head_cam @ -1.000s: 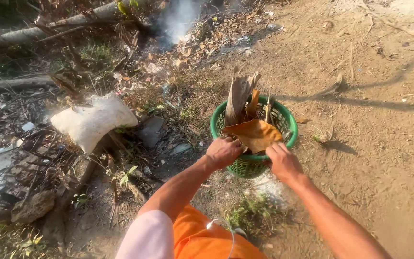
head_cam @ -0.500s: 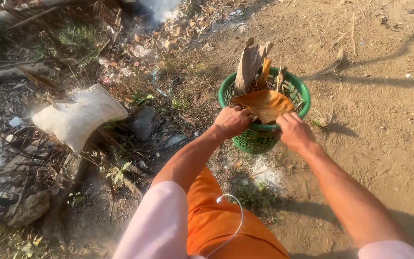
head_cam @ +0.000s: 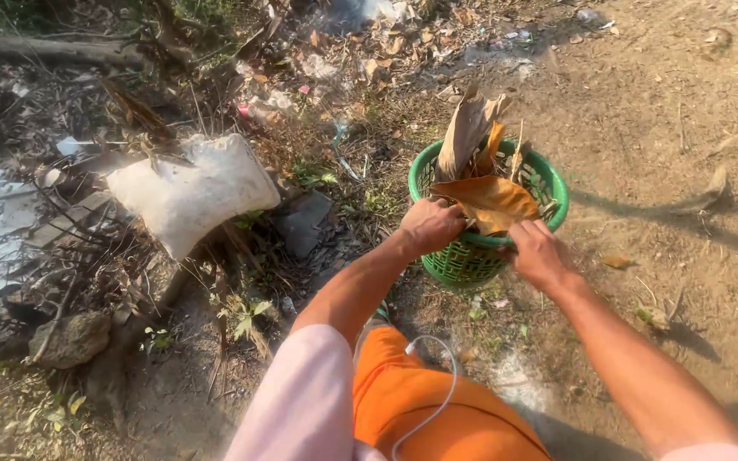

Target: Collecting dried leaves and debris from the ground into a basket and discarding them in a fire.

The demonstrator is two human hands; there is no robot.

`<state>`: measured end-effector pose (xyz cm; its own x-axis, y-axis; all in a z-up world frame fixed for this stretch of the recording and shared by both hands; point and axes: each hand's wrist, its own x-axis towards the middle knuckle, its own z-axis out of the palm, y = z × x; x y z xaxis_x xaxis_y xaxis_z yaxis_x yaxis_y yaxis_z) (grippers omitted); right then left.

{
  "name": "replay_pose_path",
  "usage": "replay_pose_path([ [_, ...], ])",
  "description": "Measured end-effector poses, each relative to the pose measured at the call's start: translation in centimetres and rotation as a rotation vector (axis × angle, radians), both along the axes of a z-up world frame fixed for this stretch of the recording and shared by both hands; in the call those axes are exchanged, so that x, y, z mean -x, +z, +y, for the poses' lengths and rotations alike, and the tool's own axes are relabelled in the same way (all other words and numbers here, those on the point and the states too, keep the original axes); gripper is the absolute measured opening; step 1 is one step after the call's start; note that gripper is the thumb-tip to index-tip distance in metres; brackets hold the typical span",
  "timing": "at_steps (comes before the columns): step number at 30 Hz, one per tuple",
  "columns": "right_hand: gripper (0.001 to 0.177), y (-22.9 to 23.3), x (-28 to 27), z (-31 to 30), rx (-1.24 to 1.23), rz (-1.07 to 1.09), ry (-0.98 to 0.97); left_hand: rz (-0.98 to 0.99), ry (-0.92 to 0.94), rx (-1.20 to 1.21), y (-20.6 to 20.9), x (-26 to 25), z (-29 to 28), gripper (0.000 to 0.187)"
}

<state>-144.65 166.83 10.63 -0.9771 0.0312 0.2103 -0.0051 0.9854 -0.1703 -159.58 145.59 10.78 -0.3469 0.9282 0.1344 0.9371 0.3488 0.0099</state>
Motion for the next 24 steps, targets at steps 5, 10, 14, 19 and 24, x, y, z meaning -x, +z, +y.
replay_pose_path([
  [5,0.036,1.8,13.6,-2.7,0.026,-0.013,0.087,-0.009,0.033,-0.019,2.2,12.0,-3.1,0.017],
  [10,0.031,5.2,24.7,-3.6,-0.012,0.052,0.209,0.117,0.129,0.026,6.1,20.3,-5.9,0.020],
  [14,0.027,7.3,32.9,-3.6,-0.026,0.032,0.259,0.100,0.257,0.162,8.4,26.9,-6.0,0.023],
  [19,0.030,8.0,40.5,-2.3,-0.024,0.089,0.307,0.130,0.265,0.106,9.8,33.8,-5.4,0.021],
  [24,0.037,6.9,50.9,0.5,-0.020,0.135,0.423,0.154,0.334,0.033,8.4,41.7,-3.7,0.018],
])
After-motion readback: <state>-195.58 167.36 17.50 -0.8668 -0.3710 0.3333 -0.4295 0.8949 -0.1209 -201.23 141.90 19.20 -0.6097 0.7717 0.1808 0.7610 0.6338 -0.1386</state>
